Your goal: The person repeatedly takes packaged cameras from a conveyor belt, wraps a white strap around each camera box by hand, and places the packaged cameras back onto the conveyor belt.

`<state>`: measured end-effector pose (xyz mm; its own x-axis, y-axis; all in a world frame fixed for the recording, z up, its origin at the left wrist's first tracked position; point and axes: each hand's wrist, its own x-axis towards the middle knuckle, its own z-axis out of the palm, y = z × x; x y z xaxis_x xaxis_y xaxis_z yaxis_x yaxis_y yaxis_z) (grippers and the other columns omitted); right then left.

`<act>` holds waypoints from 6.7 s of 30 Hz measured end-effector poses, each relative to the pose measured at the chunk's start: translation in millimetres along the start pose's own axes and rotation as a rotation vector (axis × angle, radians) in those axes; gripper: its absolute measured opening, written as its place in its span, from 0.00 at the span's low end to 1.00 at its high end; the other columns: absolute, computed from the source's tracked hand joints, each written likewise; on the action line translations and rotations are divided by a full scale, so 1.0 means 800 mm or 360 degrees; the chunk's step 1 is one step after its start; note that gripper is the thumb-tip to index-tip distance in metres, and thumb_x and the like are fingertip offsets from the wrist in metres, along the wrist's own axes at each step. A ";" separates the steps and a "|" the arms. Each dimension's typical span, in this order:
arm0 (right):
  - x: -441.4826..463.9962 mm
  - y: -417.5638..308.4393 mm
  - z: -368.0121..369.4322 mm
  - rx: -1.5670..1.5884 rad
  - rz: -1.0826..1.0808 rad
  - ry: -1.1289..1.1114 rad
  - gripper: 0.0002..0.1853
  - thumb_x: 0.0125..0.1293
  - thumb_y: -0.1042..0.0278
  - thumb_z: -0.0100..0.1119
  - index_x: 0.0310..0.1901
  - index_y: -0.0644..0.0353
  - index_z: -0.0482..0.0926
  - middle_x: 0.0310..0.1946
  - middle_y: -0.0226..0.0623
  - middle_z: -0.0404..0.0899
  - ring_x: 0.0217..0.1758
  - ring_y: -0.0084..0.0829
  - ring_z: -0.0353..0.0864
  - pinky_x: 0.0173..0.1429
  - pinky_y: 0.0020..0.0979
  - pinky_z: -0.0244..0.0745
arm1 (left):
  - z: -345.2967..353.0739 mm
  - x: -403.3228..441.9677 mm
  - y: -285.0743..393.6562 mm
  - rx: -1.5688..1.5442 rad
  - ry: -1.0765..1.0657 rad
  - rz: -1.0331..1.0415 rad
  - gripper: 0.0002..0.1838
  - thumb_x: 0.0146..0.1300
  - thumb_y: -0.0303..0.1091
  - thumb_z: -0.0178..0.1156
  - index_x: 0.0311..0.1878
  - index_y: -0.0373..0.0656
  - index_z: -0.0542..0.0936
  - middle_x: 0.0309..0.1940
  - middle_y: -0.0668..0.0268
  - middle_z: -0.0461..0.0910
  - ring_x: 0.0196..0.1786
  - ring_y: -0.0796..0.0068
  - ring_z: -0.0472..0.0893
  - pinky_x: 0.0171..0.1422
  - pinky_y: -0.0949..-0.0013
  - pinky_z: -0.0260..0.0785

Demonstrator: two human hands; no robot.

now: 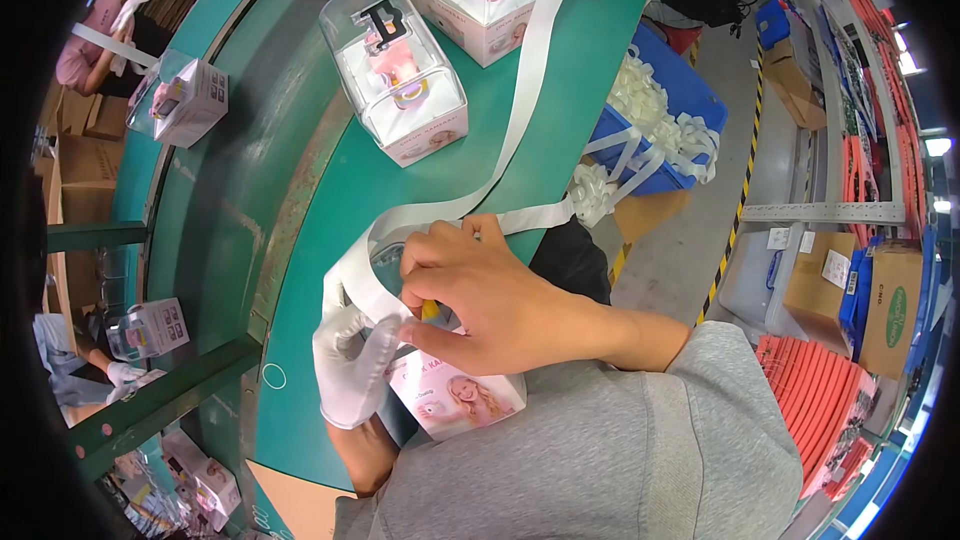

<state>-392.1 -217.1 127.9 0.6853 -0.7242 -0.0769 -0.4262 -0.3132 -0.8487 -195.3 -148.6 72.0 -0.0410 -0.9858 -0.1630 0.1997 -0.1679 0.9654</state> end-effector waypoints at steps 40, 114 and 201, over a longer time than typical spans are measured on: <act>-0.039 0.008 0.088 0.0530 0.0072 0.0726 0.09 0.67 0.80 0.62 0.46 0.60 0.76 0.50 0.36 0.76 0.49 0.26 0.73 0.56 0.27 0.63 | -0.044 -0.050 0.006 0.0976 -0.0106 0.0393 0.44 0.42 0.26 0.80 0.67 0.43 0.73 0.66 0.50 0.71 0.62 0.53 0.79 0.67 0.58 0.73; 0.007 0.216 -0.101 0.0904 -0.0149 0.2018 0.19 0.82 0.66 0.43 0.68 0.67 0.66 0.68 0.50 0.76 0.74 0.35 0.73 0.81 0.35 0.61 | -0.134 0.284 -0.057 0.1366 0.1369 0.0815 0.41 0.65 0.33 0.62 0.80 0.37 0.59 0.76 0.45 0.60 0.76 0.47 0.64 0.83 0.52 0.53; -0.108 -0.122 0.153 0.0202 -0.0335 0.0101 0.06 0.64 0.75 0.65 0.32 0.59 0.77 0.69 0.48 0.70 0.81 0.56 0.56 0.81 0.67 0.39 | -0.064 -0.206 0.024 0.0146 -0.0079 0.0338 0.13 0.52 0.16 0.73 0.34 0.43 0.79 0.60 0.58 0.80 0.78 0.47 0.66 0.74 0.49 0.62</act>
<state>-337.5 -48.5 153.4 0.7111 -0.6894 0.1379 -0.1979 -0.3844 -0.9017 -134.9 10.1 106.7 -0.0564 -0.9969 0.0540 0.1191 0.0470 0.9918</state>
